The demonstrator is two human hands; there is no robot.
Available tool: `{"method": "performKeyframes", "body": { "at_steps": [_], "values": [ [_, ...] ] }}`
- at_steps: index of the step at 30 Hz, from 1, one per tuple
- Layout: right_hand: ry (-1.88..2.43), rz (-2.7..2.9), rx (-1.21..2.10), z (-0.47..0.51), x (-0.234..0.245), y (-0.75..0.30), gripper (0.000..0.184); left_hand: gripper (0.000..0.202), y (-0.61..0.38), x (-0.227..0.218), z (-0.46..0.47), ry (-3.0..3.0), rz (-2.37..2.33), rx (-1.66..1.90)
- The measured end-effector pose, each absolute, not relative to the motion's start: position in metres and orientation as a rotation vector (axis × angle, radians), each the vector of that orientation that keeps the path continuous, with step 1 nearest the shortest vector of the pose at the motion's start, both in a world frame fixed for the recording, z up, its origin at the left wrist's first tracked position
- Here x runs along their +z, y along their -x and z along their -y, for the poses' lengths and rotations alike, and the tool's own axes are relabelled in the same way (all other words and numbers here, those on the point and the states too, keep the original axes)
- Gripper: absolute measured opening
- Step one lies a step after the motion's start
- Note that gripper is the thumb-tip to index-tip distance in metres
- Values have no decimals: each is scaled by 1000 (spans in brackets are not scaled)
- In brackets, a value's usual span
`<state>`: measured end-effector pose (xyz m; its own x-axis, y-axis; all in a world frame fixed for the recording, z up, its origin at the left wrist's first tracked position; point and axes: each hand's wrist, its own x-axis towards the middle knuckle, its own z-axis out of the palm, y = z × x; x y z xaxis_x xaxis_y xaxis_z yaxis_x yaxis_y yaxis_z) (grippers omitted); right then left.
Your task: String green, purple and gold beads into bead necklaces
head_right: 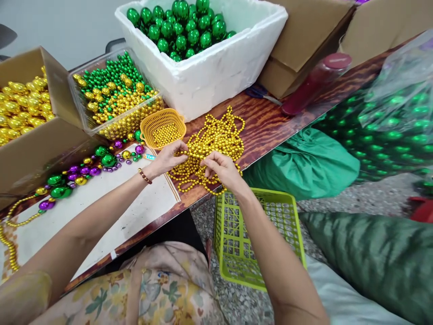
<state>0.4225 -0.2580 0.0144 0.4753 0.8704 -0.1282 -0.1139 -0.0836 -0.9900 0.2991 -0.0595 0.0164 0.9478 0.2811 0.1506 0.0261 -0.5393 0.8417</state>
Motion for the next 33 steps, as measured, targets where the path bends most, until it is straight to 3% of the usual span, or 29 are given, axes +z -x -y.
{"method": "performKeyframes", "body": {
  "at_steps": [11, 19, 33],
  "values": [
    [1434, 604, 843, 254, -5, -419, 39, 2, -296, 29, 56, -1955, -155, 116],
    [1349, 767, 749, 258, 13, -408, 32, 10, -296, 20, 62, -2113, -127, 115],
    [1431, 838, 990, 217, 49, -424, 41, 20, -289, 24, 75, -1745, -263, 78]
  ]
}}
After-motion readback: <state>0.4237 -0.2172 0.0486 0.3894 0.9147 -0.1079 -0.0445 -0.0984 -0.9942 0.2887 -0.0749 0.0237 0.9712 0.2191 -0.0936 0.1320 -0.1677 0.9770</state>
